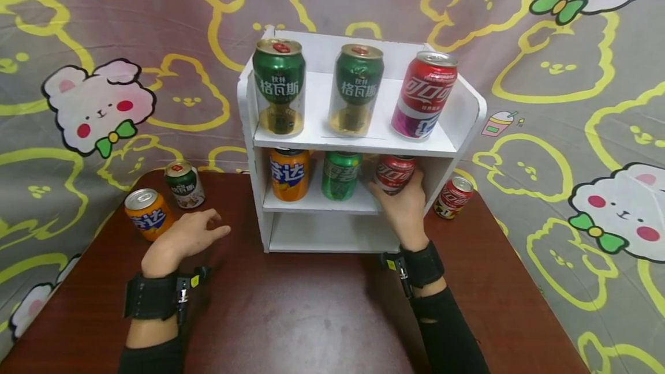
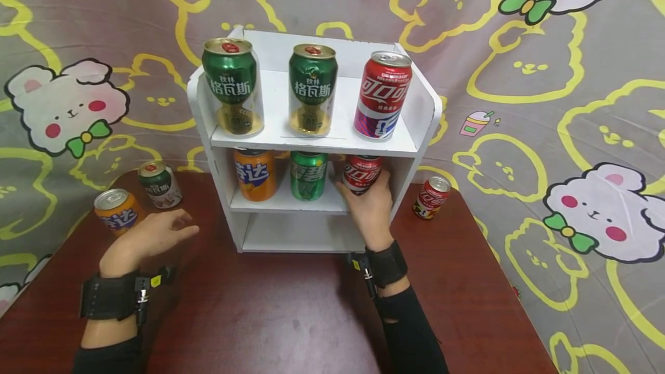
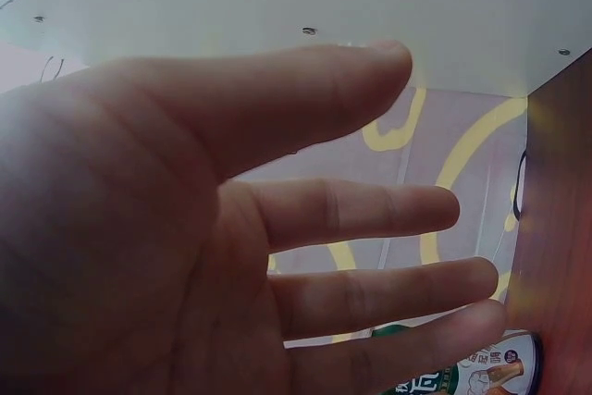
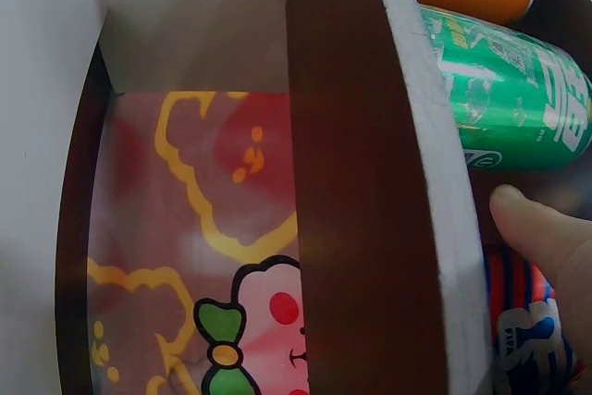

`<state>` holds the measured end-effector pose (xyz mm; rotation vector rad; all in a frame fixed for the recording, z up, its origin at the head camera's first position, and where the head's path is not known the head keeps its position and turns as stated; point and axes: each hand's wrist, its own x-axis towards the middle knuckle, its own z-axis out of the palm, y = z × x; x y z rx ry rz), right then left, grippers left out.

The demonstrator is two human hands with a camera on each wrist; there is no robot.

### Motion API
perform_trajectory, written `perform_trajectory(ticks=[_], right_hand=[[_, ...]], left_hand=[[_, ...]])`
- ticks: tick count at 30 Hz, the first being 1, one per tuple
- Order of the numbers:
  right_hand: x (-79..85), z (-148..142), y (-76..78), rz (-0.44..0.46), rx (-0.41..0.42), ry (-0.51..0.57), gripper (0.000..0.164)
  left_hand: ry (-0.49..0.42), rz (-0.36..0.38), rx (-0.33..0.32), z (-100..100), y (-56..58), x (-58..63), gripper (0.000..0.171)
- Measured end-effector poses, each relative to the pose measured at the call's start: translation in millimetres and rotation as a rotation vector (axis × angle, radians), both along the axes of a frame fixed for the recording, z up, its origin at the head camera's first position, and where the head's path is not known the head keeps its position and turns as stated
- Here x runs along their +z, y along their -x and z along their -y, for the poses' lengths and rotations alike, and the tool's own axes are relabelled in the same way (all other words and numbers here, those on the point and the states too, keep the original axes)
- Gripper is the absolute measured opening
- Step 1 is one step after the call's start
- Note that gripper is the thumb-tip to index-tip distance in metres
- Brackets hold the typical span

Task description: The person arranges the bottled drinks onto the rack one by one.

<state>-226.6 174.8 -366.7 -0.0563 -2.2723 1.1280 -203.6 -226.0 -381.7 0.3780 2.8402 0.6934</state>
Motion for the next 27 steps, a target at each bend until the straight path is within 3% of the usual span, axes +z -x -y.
perform_trajectory(ticks=[9, 16, 21, 27], right_hand=[[-0.1, -5.2, -12.4, 0.001, 0.068, -0.06, 0.097], [-2.4, -10.9, -33.2, 0.046, 0.084, -0.118, 0.088], [-2.6, -15.4, -48.7, 0.07, 0.102, -0.156, 0.075], [-5.8, -20.1, -63.4, -0.062, 0.109, -0.265, 0.045]], left_hand=[[0.005, 0.003, 0.0, -1.5, -0.7, 1.5, 0.053], [0.007, 0.007, 0.002, -1.9, -1.6, 1.9, 0.054], [-0.002, 0.005, -0.001, -1.3, -2.2, 1.8, 0.053], [-0.003, -0.007, -0.007, -1.3, -1.8, 1.7, 0.053]])
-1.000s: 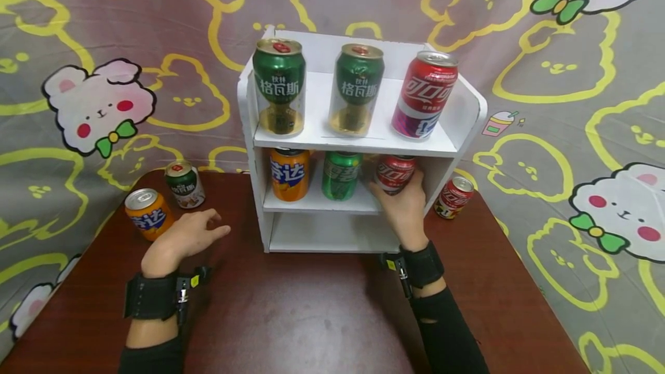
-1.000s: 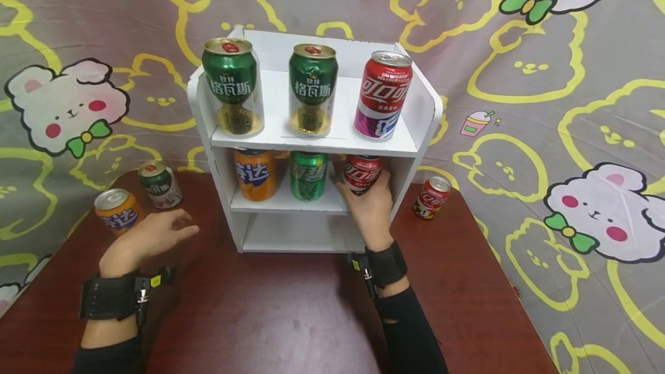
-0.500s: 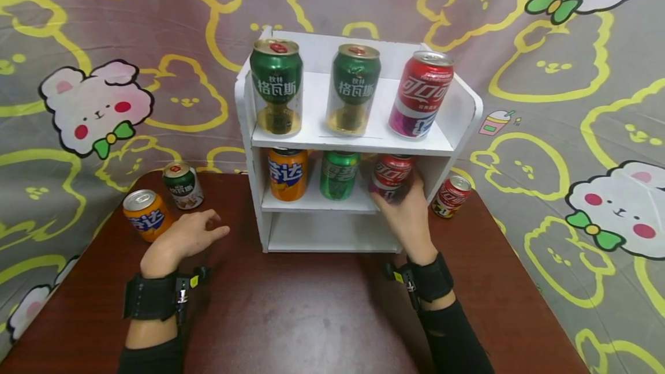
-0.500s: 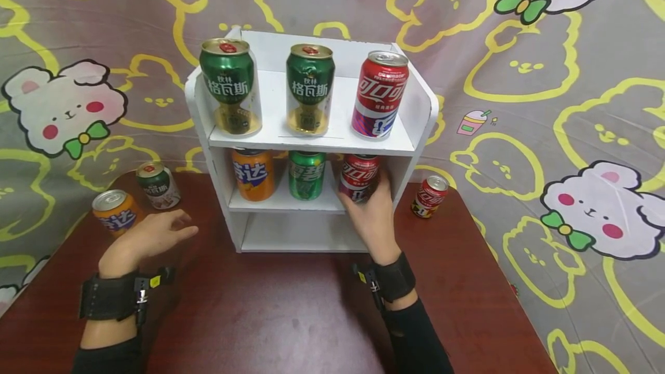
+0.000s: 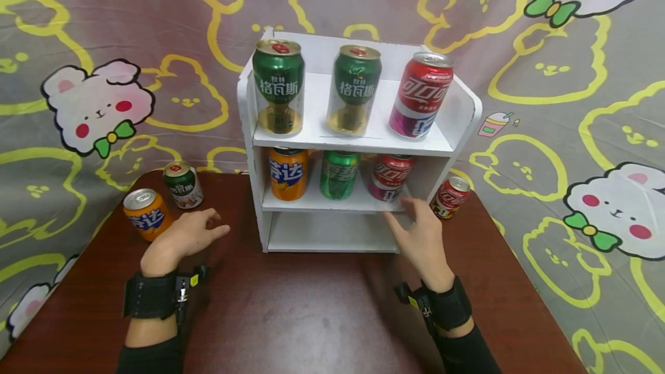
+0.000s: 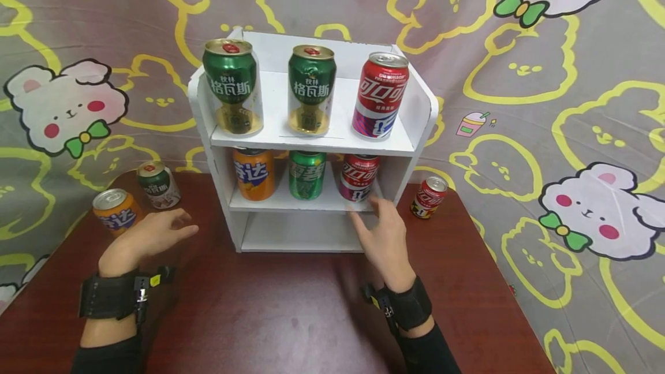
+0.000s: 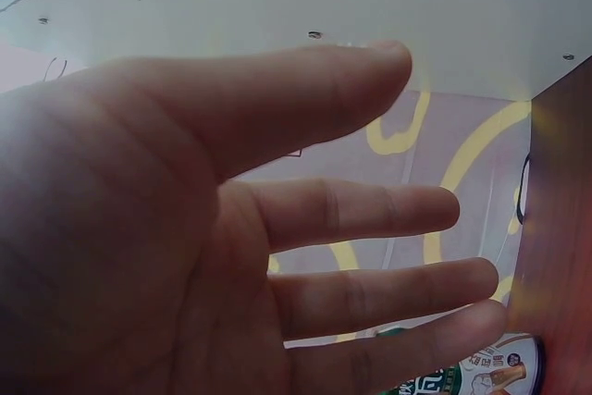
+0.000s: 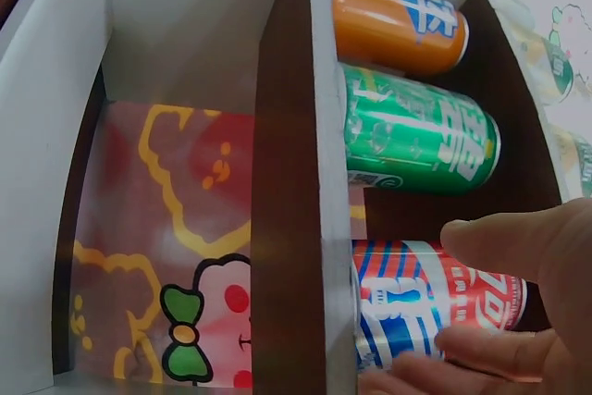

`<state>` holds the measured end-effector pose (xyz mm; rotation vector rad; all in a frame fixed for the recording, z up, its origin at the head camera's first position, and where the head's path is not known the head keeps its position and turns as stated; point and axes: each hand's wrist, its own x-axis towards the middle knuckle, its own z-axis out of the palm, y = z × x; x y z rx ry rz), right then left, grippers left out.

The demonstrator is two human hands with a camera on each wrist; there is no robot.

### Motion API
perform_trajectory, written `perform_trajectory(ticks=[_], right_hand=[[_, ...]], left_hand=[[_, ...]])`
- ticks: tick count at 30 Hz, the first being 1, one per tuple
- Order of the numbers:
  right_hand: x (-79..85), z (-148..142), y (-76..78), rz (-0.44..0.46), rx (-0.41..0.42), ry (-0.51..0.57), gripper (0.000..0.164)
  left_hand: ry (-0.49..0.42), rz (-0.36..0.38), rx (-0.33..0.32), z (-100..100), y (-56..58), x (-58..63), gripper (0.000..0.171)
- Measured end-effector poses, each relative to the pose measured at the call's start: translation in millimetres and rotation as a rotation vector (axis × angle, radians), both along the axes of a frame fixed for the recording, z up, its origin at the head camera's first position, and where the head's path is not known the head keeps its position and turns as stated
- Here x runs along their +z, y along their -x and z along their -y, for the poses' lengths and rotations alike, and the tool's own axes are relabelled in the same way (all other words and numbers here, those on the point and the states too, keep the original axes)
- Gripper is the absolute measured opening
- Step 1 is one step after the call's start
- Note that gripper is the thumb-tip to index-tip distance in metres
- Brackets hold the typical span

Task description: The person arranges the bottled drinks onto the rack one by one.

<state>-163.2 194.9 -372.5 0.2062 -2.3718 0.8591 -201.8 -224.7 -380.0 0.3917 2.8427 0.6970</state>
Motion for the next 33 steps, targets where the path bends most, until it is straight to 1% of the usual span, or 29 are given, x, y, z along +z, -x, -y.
perform_trajectory(ticks=[2, 4, 6, 7, 10, 14, 16, 19, 23, 27, 33], right_hand=[[-1.8, -1.6, -3.1, -0.04, 0.013, -0.007, 0.037], [-3.5, -3.7, -5.8, -0.056, 0.025, -0.017, 0.028], [-5.8, -7.4, -8.2, -0.045, 0.04, -0.026, 0.022], [-7.4, -9.9, -8.8, -0.027, 0.049, -0.03, 0.02], [-10.4, -19.3, -9.9, 0.086, 0.095, -0.056, 0.016], [-11.4, -35.0, -10.8, 0.301, 0.189, -0.104, 0.017], [-12.8, -43.8, -11.0, 0.385, 0.237, -0.133, 0.019], [-17.5, -58.0, -9.5, 0.484, 0.307, -0.153, 0.023], [-26.2, -77.2, -5.5, 0.576, 0.361, -0.15, 0.026], [-34.4, -95.6, 1.2, 0.619, 0.346, -0.141, 0.028], [-48.9, -118.2, 11.3, 0.669, 0.277, -0.123, 0.033]], left_hand=[[-0.001, 0.002, 0.0, -0.3, 0.3, 0.2, 0.053], [-0.001, 0.007, 0.001, -0.7, 0.4, 0.2, 0.053], [-0.003, 0.009, 0.002, -0.8, 0.6, 0.1, 0.053], [-0.005, 0.009, 0.003, -0.9, 0.8, 0.3, 0.054], [-0.004, 0.011, 0.005, -0.8, 1.6, 0.7, 0.054], [-0.001, 0.012, 0.004, -1.4, 2.4, 1.5, 0.054], [-0.002, 0.016, 0.005, -1.7, 1.9, 1.6, 0.054], [-0.003, 0.02, 0.008, -1.3, 0.7, 1.5, 0.054], [-0.002, 0.025, 0.011, 0.1, -0.8, 0.4, 0.055], [0.005, 0.019, 0.009, 0.8, -0.5, -0.8, 0.054], [0.004, 0.014, 0.01, 0.8, 0.6, -0.7, 0.054]])
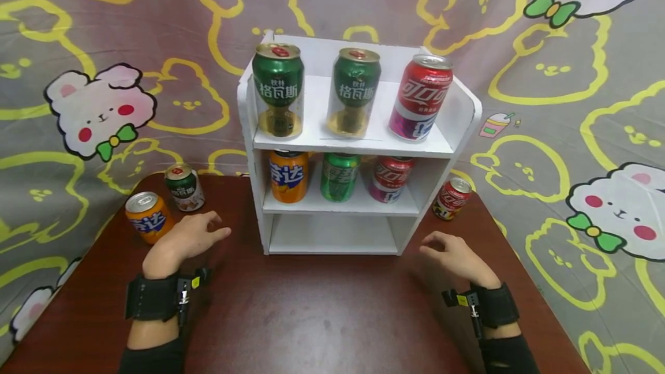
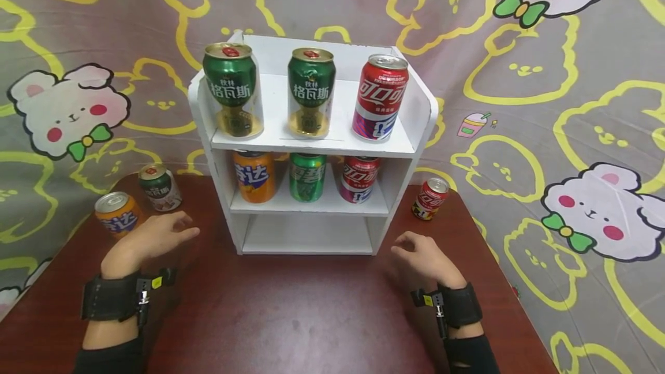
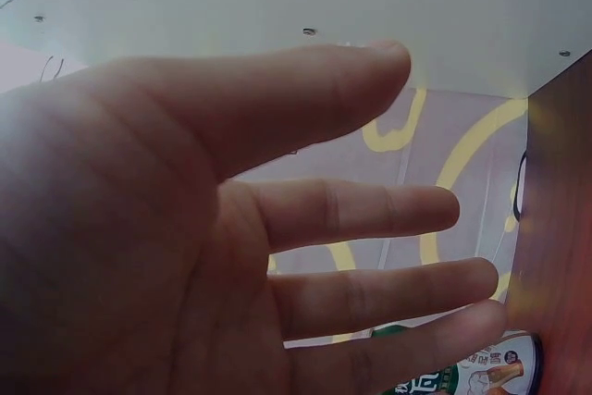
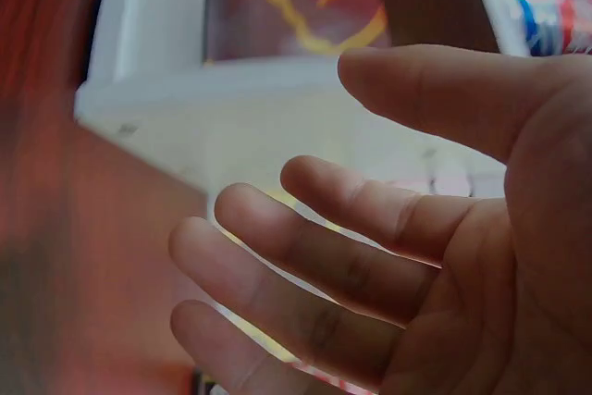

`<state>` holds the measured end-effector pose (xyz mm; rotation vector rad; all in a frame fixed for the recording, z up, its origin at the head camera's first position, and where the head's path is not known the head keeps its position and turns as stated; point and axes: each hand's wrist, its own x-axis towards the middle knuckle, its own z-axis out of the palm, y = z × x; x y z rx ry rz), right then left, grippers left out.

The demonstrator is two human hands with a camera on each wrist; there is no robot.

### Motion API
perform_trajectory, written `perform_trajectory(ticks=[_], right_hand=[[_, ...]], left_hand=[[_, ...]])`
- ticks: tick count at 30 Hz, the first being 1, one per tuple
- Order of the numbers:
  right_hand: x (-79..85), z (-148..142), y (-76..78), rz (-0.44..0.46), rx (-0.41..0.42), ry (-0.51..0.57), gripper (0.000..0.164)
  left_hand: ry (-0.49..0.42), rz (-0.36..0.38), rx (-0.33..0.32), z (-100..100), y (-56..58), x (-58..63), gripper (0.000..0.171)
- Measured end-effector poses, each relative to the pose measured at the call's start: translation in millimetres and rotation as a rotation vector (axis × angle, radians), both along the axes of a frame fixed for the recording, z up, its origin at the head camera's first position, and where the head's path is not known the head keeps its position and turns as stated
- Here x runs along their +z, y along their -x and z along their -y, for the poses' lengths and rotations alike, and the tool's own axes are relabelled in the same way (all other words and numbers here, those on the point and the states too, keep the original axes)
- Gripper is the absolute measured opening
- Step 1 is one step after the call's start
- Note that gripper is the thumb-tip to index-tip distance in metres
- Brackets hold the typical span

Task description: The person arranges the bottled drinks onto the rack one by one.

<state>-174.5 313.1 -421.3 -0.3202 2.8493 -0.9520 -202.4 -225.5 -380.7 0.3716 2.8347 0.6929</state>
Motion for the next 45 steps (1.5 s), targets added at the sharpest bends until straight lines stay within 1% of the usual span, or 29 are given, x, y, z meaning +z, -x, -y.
perform_trajectory(ticks=[5, 9, 12, 17, 25, 28, 30, 33, 36, 39, 41, 45], right_hand=[[-13.0, -10.4, 4.9, 0.025, -0.034, -0.002, 0.037], [-21.3, -16.6, 7.9, 0.021, -0.057, -0.003, 0.035], [-26.2, -21.7, 11.0, 0.009, -0.091, -0.006, 0.035], [-31.8, -33.8, 21.7, -0.001, -0.189, -0.038, 0.047], [-34.0, -60.3, 47.3, 0.037, -0.349, -0.042, 0.069], [-33.5, -67.1, 57.9, 0.027, -0.428, -0.007, 0.077], [-33.6, -71.0, 64.9, 0.015, -0.482, 0.037, 0.084], [-34.5, -76.9, 75.5, -0.009, -0.532, 0.117, 0.094], [-36.8, -83.8, 84.5, -0.035, -0.52, 0.228, 0.098], [-38.0, -90.4, 93.6, -0.06, -0.469, 0.334, 0.097], [-38.6, -93.3, 99.5, -0.072, -0.444, 0.381, 0.095], [-41.4, -97.1, 109.6, -0.085, -0.438, 0.438, 0.091]], left_hand=[[-0.01, 0.013, 0.003, 1.4, 0.2, 0.2, 0.055], [-0.013, 0.021, 0.009, 1.6, 0.7, 0.1, 0.056], [-0.012, 0.024, 0.011, 2.1, 1.1, -0.7, 0.056], [-0.013, 0.023, 0.011, 2.3, 1.9, -2.0, 0.056], [-0.006, 0.016, 0.008, 2.3, 2.2, -3.2, 0.055], [-0.003, 0.011, 0.007, 2.7, 1.7, -3.0, 0.055], [-0.002, 0.011, 0.004, 2.4, 1.5, -2.8, 0.055], [0.0, 0.017, 0.005, 2.1, 1.1, -1.7, 0.057], [-0.002, 0.028, 0.009, 1.8, 0.5, -1.5, 0.057], [-0.001, 0.026, 0.009, 2.0, 0.6, -1.7, 0.058], [-0.001, 0.022, 0.008, 1.9, 1.1, -2.1, 0.057], [-0.001, 0.02, 0.005, 1.8, 1.7, -3.0, 0.056]])
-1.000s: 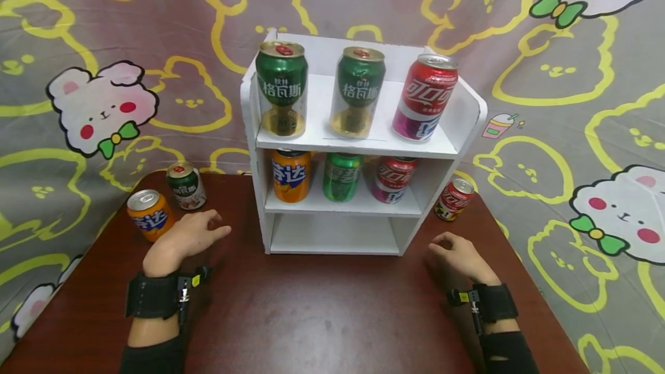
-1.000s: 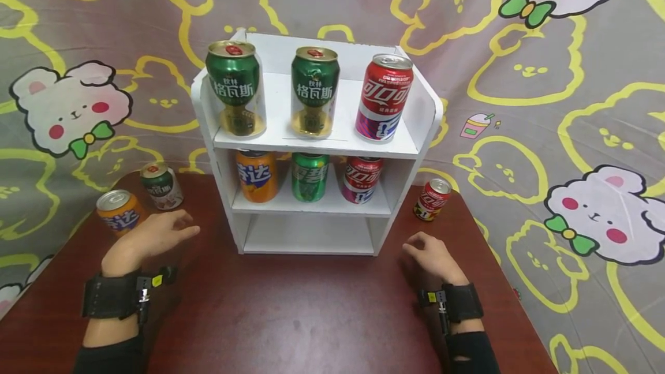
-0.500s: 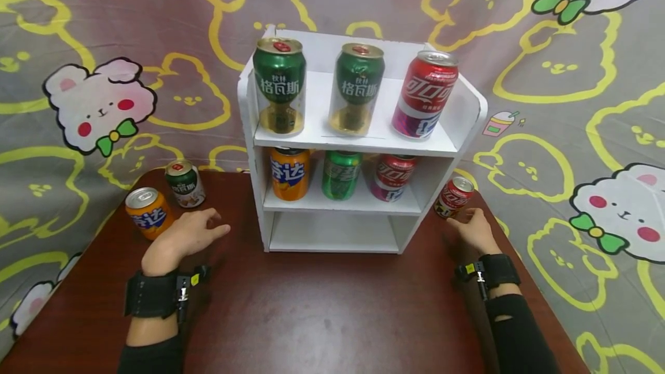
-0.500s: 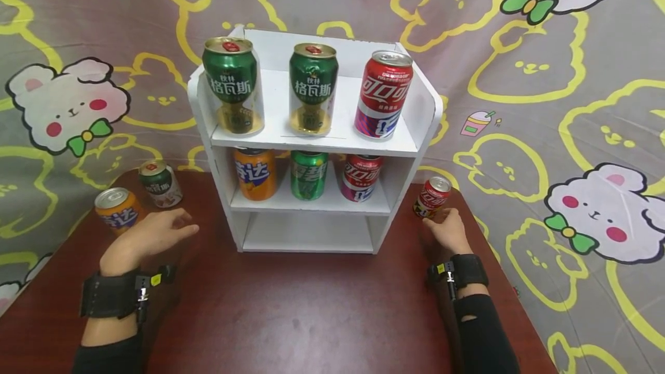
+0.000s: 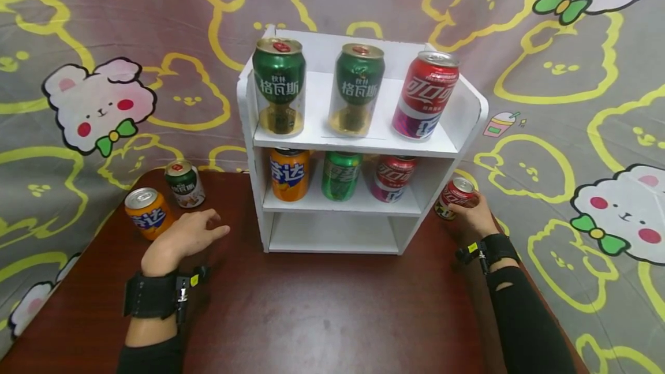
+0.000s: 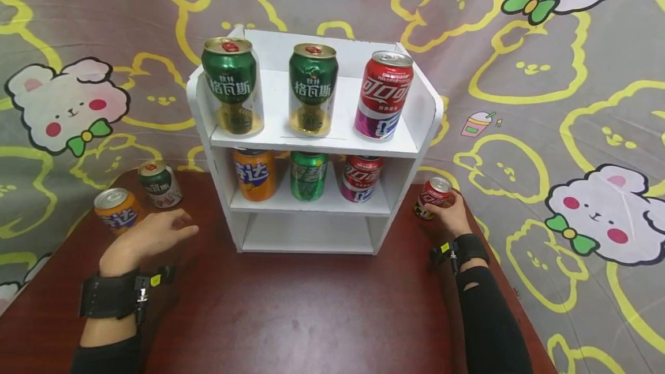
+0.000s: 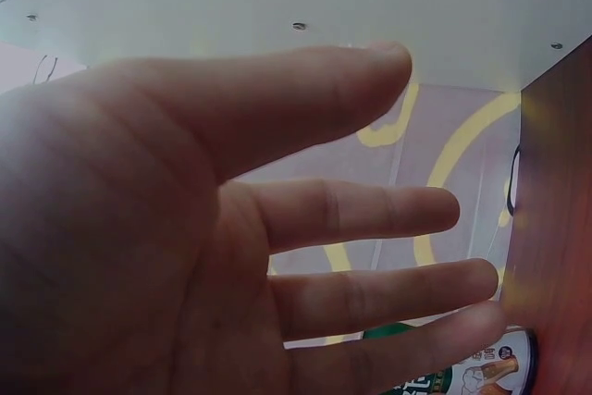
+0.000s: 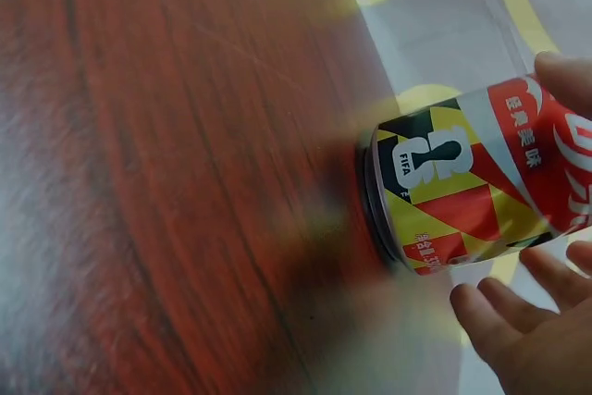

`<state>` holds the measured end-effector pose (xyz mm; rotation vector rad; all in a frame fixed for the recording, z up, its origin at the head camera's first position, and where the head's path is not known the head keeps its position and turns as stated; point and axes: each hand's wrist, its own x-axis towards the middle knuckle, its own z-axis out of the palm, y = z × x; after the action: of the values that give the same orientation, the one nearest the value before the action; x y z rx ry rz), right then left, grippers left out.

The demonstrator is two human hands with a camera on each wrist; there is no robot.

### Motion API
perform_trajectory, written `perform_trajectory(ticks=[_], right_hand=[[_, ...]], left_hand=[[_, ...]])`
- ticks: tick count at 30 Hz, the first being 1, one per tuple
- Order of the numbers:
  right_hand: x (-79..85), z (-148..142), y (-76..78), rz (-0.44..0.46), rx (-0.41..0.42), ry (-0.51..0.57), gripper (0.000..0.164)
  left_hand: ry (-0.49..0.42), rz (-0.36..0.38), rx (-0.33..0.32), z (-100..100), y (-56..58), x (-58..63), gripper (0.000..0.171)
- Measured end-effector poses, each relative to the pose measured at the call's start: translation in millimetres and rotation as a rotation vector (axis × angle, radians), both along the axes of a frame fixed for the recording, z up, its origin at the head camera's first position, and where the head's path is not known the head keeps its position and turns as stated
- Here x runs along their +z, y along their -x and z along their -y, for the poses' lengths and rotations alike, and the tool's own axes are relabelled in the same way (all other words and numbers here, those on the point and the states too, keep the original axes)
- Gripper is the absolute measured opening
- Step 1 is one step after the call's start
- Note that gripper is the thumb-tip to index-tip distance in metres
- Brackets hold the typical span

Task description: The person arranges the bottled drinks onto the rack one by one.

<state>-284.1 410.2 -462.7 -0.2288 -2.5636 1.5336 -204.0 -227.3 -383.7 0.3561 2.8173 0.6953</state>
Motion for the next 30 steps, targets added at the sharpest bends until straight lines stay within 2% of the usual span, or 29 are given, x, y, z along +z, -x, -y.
perform_trajectory(ticks=[5, 16, 20, 27, 30], right_hand=[[-3.0, -3.7, 10.0, -0.014, 0.01, 0.05, 0.085], [-4.1, -12.2, 20.9, 0.016, 0.018, 0.145, 0.081], [-5.9, -13.7, 23.0, 0.013, 0.028, 0.14, 0.083], [-7.8, -8.8, 28.3, -0.019, 0.017, 0.054, 0.084], [-7.7, -6.5, 27.5, -0.016, 0.013, 0.053, 0.086]], left_hand=[[-0.005, -0.002, 0.001, 0.4, 0.1, -0.9, 0.056], [-0.004, 0.001, 0.004, 1.4, 1.4, -2.4, 0.056], [0.001, 0.011, 0.0, -0.1, 2.8, -3.2, 0.057], [0.022, 0.002, 0.0, -1.5, 4.4, -3.9, 0.055], [0.029, 0.0, -0.001, -2.4, 4.6, -5.0, 0.056]])
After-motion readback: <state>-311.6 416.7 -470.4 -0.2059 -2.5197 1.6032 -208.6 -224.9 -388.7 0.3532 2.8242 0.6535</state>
